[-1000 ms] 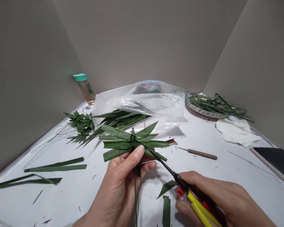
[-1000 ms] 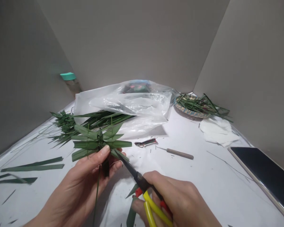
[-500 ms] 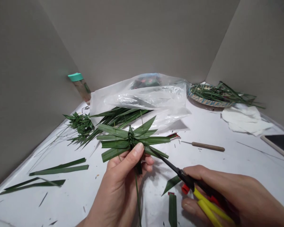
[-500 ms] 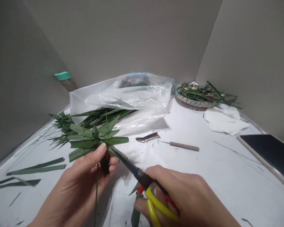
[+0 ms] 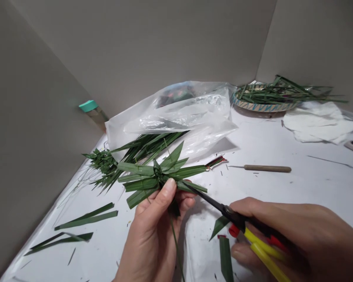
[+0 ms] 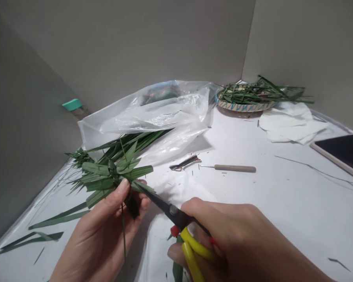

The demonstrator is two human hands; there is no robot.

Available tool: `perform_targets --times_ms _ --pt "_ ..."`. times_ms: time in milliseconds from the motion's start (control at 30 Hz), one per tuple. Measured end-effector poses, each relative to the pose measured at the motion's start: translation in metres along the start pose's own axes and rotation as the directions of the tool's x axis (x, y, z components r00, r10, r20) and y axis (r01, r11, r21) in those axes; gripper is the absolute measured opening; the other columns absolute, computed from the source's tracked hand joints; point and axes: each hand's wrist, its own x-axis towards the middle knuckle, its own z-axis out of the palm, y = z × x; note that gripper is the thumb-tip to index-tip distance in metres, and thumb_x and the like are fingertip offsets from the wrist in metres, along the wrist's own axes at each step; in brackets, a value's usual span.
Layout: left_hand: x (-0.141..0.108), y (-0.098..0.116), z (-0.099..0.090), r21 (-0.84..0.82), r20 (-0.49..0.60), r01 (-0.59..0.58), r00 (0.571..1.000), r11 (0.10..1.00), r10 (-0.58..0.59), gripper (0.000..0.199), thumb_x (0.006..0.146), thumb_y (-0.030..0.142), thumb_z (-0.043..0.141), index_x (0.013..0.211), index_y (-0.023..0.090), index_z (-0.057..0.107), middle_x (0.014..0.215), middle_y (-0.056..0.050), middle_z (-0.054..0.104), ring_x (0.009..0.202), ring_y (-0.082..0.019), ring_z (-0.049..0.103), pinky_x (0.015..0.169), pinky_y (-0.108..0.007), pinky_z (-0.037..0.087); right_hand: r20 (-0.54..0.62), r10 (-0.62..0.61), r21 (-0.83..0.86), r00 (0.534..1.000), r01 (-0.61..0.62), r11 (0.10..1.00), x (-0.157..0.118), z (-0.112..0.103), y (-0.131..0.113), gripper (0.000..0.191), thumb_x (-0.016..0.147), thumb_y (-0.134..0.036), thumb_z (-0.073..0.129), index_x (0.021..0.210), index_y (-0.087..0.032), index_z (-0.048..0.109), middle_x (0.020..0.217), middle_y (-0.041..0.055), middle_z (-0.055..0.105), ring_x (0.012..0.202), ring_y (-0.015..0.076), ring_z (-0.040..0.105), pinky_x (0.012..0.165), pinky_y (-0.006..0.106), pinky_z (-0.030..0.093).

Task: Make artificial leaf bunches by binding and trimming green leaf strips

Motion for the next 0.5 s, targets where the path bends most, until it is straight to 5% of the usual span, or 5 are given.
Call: perform_targets --times_ms 500 --pt "-0.0009 -0.0002 -0.0019 0.041 0.014 -0.011 1.0 0.999 0.011 0.034 0.091 0.001 0.054 0.066 0.008 0.076 0.064 -0.007 0.069 0.053 -0.011 0.065 0.054 -0.021 0.06 0.05 -0.031 0.018 0.998 0.03 0.999 0.0015 -0.0007 -0.0024 0.009 0.09 -0.023 0.057 0.082 -0.024 0.061 0.06 -0.0079 0.063 0.044 0.0096 0.056 0.043 0.02 0.04"
